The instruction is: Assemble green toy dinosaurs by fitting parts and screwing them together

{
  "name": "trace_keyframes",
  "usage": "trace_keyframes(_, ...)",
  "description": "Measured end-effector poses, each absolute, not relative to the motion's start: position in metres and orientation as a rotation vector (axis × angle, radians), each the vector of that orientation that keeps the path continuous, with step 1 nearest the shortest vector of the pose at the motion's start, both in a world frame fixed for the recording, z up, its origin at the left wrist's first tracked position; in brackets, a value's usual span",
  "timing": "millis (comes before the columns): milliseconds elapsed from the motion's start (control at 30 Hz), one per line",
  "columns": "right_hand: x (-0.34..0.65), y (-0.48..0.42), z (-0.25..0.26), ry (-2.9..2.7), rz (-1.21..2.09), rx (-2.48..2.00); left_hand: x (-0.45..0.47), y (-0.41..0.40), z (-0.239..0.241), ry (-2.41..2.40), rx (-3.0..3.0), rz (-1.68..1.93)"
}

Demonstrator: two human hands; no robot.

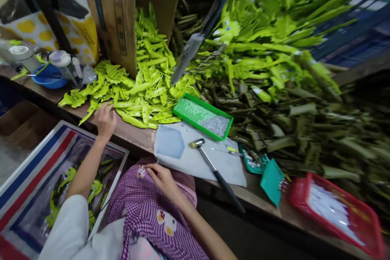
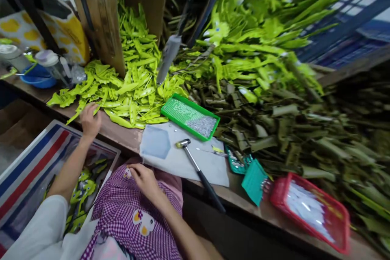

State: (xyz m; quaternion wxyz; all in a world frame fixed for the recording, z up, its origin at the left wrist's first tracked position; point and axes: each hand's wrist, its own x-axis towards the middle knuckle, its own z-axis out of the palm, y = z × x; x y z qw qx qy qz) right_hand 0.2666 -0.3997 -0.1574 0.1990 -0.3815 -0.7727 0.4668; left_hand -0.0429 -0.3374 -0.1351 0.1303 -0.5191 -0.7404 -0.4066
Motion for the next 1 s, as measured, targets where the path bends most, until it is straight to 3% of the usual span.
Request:
trace_keyframes(133,0.300,-0.398,-0.151,-2.021,1.310,-1.139,-0.105,-0.324,-0.120,-2.532,-0.954,-0.975)
trace_keyframes(267,0.316,-0.401,-0.150,-2.007,1.377,-1.198,-0.144,-0.347,-0.131,-2.842,-1.162,-0.681)
trace_keyframes(600,0.274,-0.385,-0.126,-2.184,1.237,-0.885,-0.121,-0.353,-0.128,-2.720,-1.351,-0.725)
trace_keyframes(867,0.223,-0.337,-0.062,-1.829,1.135,-0.907,-0.066,-0.384,-0.129,-2.500,-1.435,-0.847)
trace_keyframes(1000,0.215,-0.322,-0.062,-1.762,1.168,-0.881,-0.048,-0.394,-0.150,-2.397,-1.413,-0.983)
